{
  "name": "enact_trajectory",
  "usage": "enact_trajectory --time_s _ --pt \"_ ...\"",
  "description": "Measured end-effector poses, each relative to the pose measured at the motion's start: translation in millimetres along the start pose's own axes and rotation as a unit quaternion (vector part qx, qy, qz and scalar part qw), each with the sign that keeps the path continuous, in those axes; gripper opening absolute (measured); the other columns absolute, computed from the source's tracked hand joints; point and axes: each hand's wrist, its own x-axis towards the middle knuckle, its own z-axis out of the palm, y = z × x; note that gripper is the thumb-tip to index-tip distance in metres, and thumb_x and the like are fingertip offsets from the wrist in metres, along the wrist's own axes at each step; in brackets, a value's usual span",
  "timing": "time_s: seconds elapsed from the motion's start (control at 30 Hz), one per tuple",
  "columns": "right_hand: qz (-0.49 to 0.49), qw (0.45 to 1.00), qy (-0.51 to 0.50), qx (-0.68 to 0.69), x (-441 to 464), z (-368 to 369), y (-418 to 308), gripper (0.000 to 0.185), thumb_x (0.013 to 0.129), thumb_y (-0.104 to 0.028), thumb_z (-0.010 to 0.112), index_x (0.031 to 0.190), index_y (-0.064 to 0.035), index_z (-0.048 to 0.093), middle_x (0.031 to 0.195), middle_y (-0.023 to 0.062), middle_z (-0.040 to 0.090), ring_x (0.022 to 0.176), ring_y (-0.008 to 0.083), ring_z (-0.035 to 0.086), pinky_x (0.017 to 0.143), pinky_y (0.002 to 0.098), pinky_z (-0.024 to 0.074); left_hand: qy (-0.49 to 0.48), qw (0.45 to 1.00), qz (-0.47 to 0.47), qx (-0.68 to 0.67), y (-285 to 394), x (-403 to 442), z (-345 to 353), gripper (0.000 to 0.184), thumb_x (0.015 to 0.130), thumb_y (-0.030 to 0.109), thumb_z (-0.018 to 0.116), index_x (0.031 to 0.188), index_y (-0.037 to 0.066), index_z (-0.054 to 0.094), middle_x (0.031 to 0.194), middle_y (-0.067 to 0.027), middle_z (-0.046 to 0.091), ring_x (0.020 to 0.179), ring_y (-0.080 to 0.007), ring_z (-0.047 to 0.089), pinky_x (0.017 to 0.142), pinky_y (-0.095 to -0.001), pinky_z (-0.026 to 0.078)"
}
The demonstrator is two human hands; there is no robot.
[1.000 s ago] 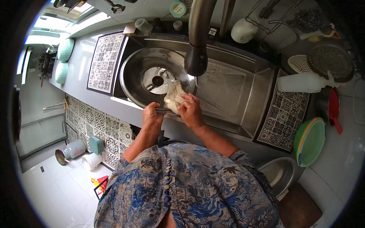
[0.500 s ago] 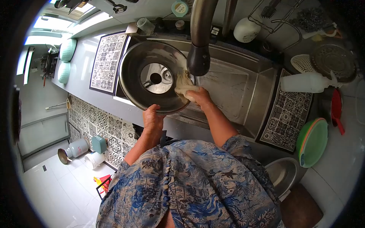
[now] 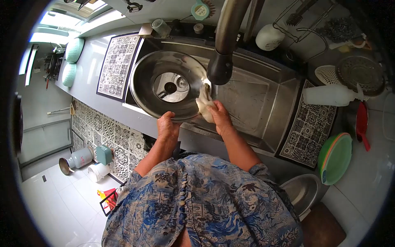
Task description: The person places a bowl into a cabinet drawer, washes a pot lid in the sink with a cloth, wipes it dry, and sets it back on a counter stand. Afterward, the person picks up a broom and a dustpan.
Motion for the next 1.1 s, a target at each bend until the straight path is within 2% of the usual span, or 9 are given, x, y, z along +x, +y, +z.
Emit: enact_trajectory --time_s 0.03,0.13,0.33,0.47,0.53,0.63,0.73,0.87,1.1 --pt "0.161 0.972 -0.044 0.164 -6 5 -9 0.040 0.072 -0.019 0.065 0.106 -0.0046 0.050 0.098 0.0060 0.055 0.092 0.0163 0.051 0.073 0.0333 0.0440 0.008 1.000 -0.007 -0.004 -1 0 0 0.028 0.064 -0.002 0.049 0.091 0.002 0.049 0.088 -0.0099 0.052 0.078 -0.0254 0.055 0.061 -0.0440 0.048" --pt "0.217 0.963 0.084 0.133 -21 27 -37 0.051 0.070 -0.019 0.068 0.112 -0.0040 0.045 0.103 0.0087 0.052 0.093 0.0175 0.051 0.075 0.0366 0.0435 -0.008 1.000 -0.008 0.003 0 -10 4 0.028 0.065 -0.002 0.049 0.092 0.003 0.049 0.087 -0.0091 0.052 0.078 -0.0245 0.055 0.061 -0.0426 0.047" --pt "0.275 0.956 0.103 0.019 0 16 -24 0.069 0.064 -0.022 0.073 0.118 -0.0009 0.037 0.111 0.0141 0.047 0.095 0.0214 0.052 0.075 0.0355 0.0454 -0.021 0.999 -0.019 0.016 -1 -22 9 0.027 0.068 -0.003 0.044 0.095 -0.005 0.047 0.096 -0.0156 0.050 0.090 -0.0305 0.054 0.077 -0.0503 0.047" --pt "0.220 0.970 0.102 0.009 29 17 28 0.070 0.061 -0.022 0.075 0.116 0.0019 0.040 0.110 0.0155 0.049 0.097 0.0240 0.052 0.073 0.0349 0.0469 -0.037 0.999 -0.014 0.030 -3 -27 11 0.025 0.069 -0.002 0.045 0.094 -0.005 0.047 0.095 -0.0155 0.051 0.089 -0.0301 0.054 0.077 -0.0492 0.047" --pt "0.356 0.909 0.039 0.214 17 22 2 0.066 0.058 -0.015 0.074 0.112 0.0069 0.043 0.106 0.0165 0.051 0.095 0.0259 0.053 0.073 0.0348 0.0473 -0.029 0.998 -0.013 0.053 -3 -27 12 0.024 0.069 -0.002 0.047 0.093 -0.005 0.048 0.094 -0.0156 0.051 0.089 -0.0304 0.054 0.077 -0.0484 0.048" --pt "0.259 0.920 0.106 0.274 43 25 45 0.057 0.057 -0.010 0.071 0.106 0.0098 0.048 0.101 0.0158 0.054 0.090 0.0274 0.055 0.071 0.0346 0.0475 -0.008 0.999 -0.008 0.051 -11 -20 10 0.026 0.066 0.000 0.052 0.092 0.000 0.051 0.085 -0.0100 0.054 0.074 -0.0245 0.056 0.059 -0.0386 0.048" --pt "0.224 0.924 0.146 0.273 63 20 59 0.047 0.056 -0.006 0.068 0.097 0.0097 0.053 0.095 0.0153 0.056 0.082 0.0260 0.057 0.068 0.0331 0.0471 -0.012 0.997 -0.009 0.075 -12 -24 11 0.023 0.067 -0.001 0.051 0.089 -0.006 0.049 0.090 -0.0156 0.051 0.086 -0.0308 0.055 0.075 -0.0467 0.049" --pt "0.195 0.941 0.161 0.224 79 -3 51 0.043 0.058 -0.008 0.069 0.095 0.0091 0.055 0.094 0.0145 0.056 0.080 0.0241 0.057 0.067 0.0325 0.0462 -0.005 0.993 -0.016 0.118 -8 -18 -2 0.021 0.065 -0.001 0.054 0.085 -0.006 0.050 0.083 -0.0151 0.051 0.081 -0.0301 0.056 0.070 -0.0450 0.051" --pt "0.199 0.956 -0.004 0.217 97 -43 15 0.038 0.064 -0.010 0.065 0.099 0.0036 0.054 0.092 0.0127 0.057 0.083 0.0239 0.057 0.069 0.0343 0.0476 -0.082 0.961 -0.049 0.261 58 -27 5 0.028 0.063 0.001 0.053 0.091 -0.004 0.053 0.083 -0.0136 0.056 0.073 -0.0256 0.059 0.058 -0.0386 0.051"
